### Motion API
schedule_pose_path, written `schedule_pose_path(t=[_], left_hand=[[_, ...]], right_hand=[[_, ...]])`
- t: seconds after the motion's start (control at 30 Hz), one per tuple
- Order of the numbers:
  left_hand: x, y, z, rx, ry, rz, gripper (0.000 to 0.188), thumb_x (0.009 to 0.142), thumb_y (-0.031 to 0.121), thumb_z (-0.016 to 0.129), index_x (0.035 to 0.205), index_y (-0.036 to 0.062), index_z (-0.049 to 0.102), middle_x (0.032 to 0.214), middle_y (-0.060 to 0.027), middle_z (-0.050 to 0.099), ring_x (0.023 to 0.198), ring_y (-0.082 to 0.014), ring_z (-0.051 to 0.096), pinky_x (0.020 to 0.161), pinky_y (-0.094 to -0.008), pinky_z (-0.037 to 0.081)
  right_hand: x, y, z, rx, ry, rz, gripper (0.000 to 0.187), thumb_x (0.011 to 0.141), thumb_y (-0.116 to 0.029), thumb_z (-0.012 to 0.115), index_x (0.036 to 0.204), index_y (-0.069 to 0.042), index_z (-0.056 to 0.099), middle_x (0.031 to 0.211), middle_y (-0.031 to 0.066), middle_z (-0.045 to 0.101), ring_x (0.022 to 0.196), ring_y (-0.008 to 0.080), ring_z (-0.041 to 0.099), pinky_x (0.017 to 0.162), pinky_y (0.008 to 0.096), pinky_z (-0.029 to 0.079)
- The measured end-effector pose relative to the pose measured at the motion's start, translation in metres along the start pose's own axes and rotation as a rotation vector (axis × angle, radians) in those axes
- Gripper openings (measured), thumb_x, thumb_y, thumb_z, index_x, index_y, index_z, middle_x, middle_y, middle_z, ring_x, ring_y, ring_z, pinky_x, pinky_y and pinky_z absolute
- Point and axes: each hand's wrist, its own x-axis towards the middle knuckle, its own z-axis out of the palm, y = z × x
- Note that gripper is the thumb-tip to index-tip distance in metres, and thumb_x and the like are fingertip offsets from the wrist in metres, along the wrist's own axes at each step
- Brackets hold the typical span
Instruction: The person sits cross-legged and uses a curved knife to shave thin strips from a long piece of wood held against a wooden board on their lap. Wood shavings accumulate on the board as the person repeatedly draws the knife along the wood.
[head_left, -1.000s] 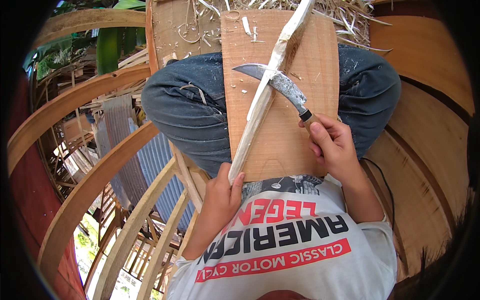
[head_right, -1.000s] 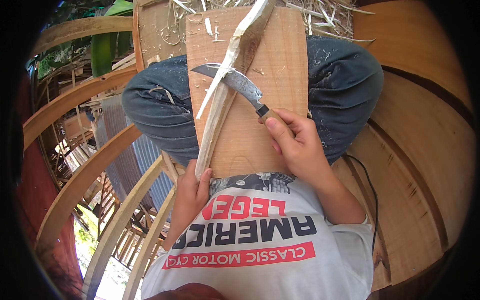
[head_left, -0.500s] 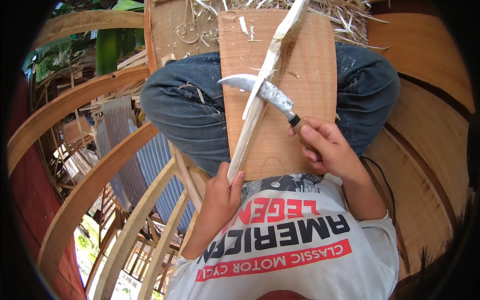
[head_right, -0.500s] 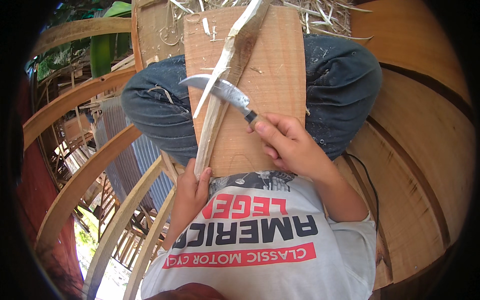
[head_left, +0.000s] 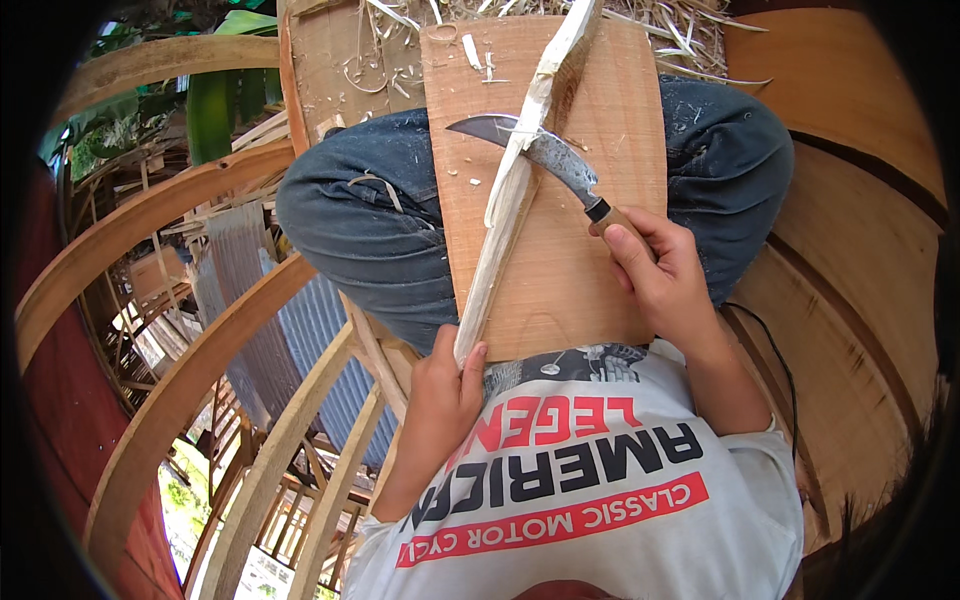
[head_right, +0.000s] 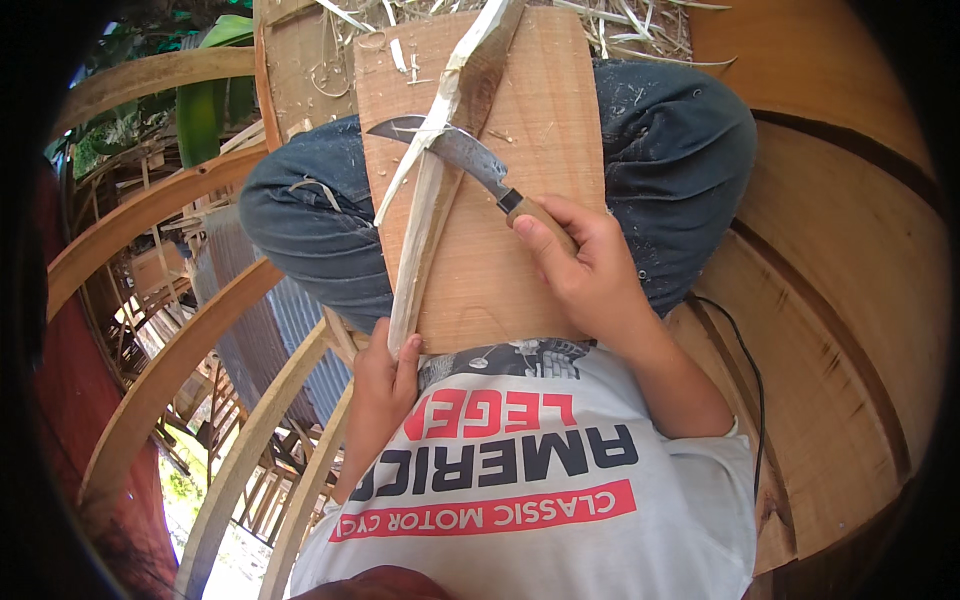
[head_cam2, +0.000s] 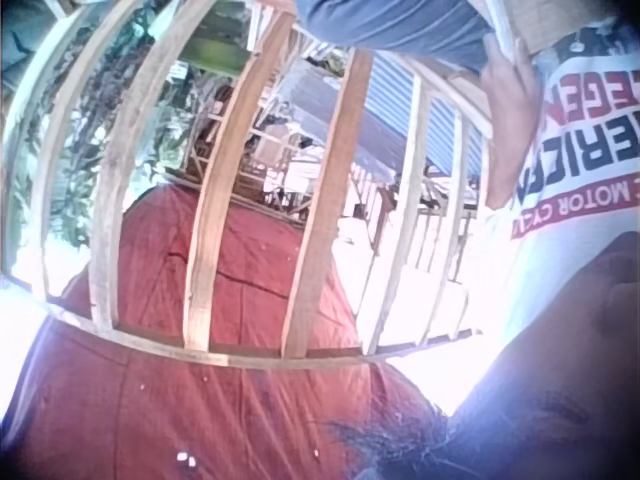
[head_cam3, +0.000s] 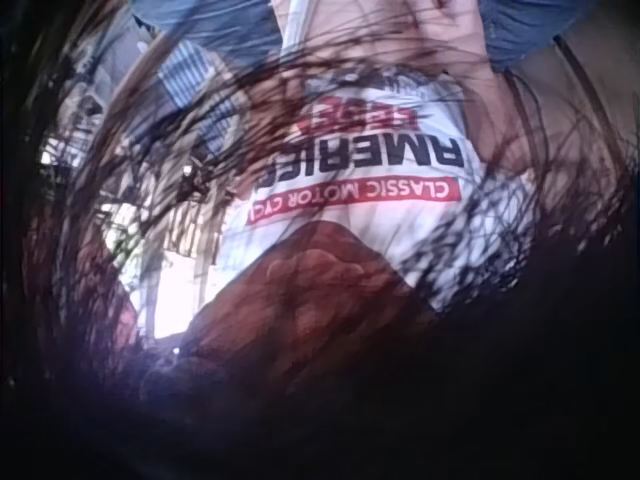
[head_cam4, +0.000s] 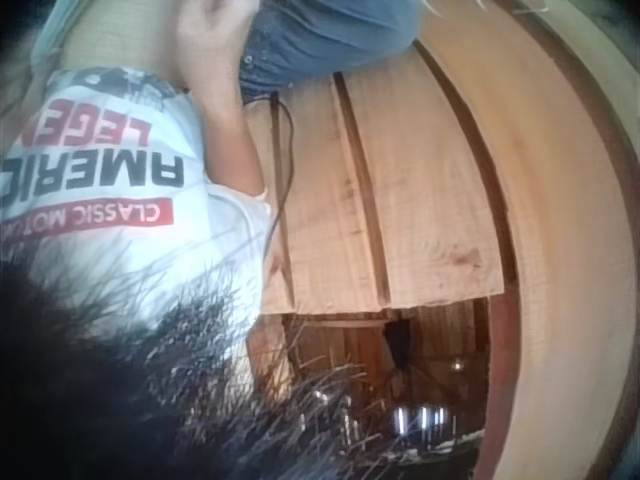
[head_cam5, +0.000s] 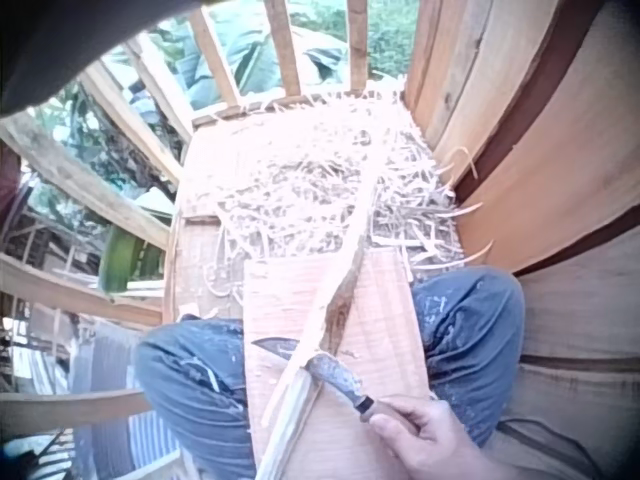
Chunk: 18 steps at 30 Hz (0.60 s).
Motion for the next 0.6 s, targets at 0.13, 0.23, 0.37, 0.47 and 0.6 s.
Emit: schedule_pose_path(t=[0.13,0.23,0.37,0.47,0.6], left_hand=[[0.001,0.001,0.0,-0.016,-0.018,-0.027,0.017,0.093,0.014,0.054,0.09,-0.0016,0.047,0.065,-0.0279,0.054,0.065,-0.0468,0.057,0.052,-0.0437,0.042],[-0.001,0.004,0.0,-0.007,-0.017,-0.027,0.017,0.093,0.014,0.053,0.09,-0.0017,0.047,0.066,-0.028,0.054,0.066,-0.0462,0.058,0.052,-0.0435,0.042],[-0.002,0.003,-0.001,-0.002,-0.017,-0.011,0.018,0.093,0.014,0.053,0.09,-0.0021,0.046,0.066,-0.0282,0.054,0.066,-0.0464,0.058,0.052,-0.0433,0.042],[-0.001,0.002,-0.001,-0.024,-0.018,-0.003,0.018,0.093,0.014,0.053,0.09,-0.0023,0.046,0.066,-0.028,0.054,0.067,-0.047,0.057,0.052,-0.0433,0.042],[-0.001,0.003,0.0,-0.004,-0.022,-0.017,0.017,0.093,0.013,0.053,0.09,-0.0022,0.046,0.066,-0.0277,0.054,0.066,-0.0474,0.057,0.052,-0.0437,0.042]], right_hand=[[-0.002,0.003,0.007,-0.166,0.088,-0.092,0.022,0.091,-0.016,0.06,0.1,0.005,0.062,0.066,0.0042,0.057,0.06,0.0073,0.049,0.055,0.0239,0.04],[-0.001,0.008,0.007,-0.207,0.106,-0.148,0.022,0.09,-0.015,0.061,0.101,0.004,0.061,0.068,0.0101,0.059,0.062,0.0107,0.054,0.058,0.0259,0.044],[-0.001,0.012,0.008,-0.383,0.158,-0.279,0.023,0.088,-0.014,0.062,0.103,0.004,0.06,0.072,0.0147,0.062,0.064,0.0156,0.059,0.061,0.0285,0.048],[0.005,0.02,0.009,-0.367,0.175,-0.419,0.024,0.091,-0.019,0.059,0.102,0.003,0.061,0.066,0.0098,0.059,0.053,0.013,0.054,0.052,0.0258,0.044],[0.001,-0.002,-0.008,0.339,-0.325,0.379,0.028,0.096,-0.026,0.053,0.1,-0.001,0.063,0.06,-0.0004,0.05,0.044,0.0043,0.04,0.04,0.0199,0.031]])
